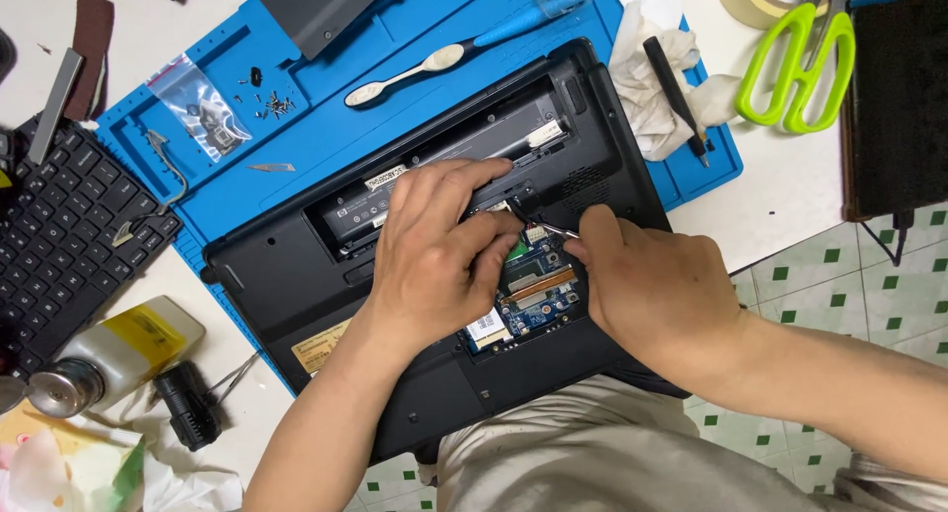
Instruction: Connecting internal ribbon cables and small electronic components inside a laptop using tweezers.
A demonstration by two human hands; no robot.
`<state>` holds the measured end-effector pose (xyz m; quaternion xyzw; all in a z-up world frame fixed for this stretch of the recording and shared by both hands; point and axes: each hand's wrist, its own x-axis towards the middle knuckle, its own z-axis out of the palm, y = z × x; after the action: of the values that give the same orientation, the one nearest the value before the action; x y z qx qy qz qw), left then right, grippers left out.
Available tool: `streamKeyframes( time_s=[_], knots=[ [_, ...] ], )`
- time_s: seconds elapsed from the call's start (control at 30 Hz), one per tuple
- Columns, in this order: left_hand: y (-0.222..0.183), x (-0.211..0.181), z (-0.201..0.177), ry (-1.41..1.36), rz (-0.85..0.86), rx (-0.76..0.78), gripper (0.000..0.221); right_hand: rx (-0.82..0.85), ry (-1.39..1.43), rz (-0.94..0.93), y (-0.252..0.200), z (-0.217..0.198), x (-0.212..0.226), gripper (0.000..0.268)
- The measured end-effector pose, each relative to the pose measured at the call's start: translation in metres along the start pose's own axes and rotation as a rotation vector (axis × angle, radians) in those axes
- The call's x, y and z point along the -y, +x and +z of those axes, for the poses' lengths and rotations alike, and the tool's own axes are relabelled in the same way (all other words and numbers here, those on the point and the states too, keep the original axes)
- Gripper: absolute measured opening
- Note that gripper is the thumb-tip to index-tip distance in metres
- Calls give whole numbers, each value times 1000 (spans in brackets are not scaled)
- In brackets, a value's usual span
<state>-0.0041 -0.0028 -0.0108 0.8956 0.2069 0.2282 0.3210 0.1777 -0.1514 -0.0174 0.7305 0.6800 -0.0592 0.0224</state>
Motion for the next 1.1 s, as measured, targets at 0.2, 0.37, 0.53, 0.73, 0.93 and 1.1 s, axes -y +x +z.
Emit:
streamKeyframes(
  time_s=[0.2,0.37,0.53,0.73,0.93,1.1],
  knots=[
    [1,-1,-1,-4,-1,1,5,28,36,2,2,-2,1,29],
    [1,-1,-1,-8,-4,10,3,23,4,16,1,-3,3,28],
    [3,-2,-1,-11,16,-8,2,-28,-86,19,1,-9,8,31],
    [3,-2,1,47,49,-8,4,-48,-203,-2,3,-21,10,35],
    [4,-3,2,80,58,-9,5,27,-122,17,0,-30,-1,35],
    [3,-3,2,109,80,13,12,441,267,242,14,-42,-23,30]
  ],
)
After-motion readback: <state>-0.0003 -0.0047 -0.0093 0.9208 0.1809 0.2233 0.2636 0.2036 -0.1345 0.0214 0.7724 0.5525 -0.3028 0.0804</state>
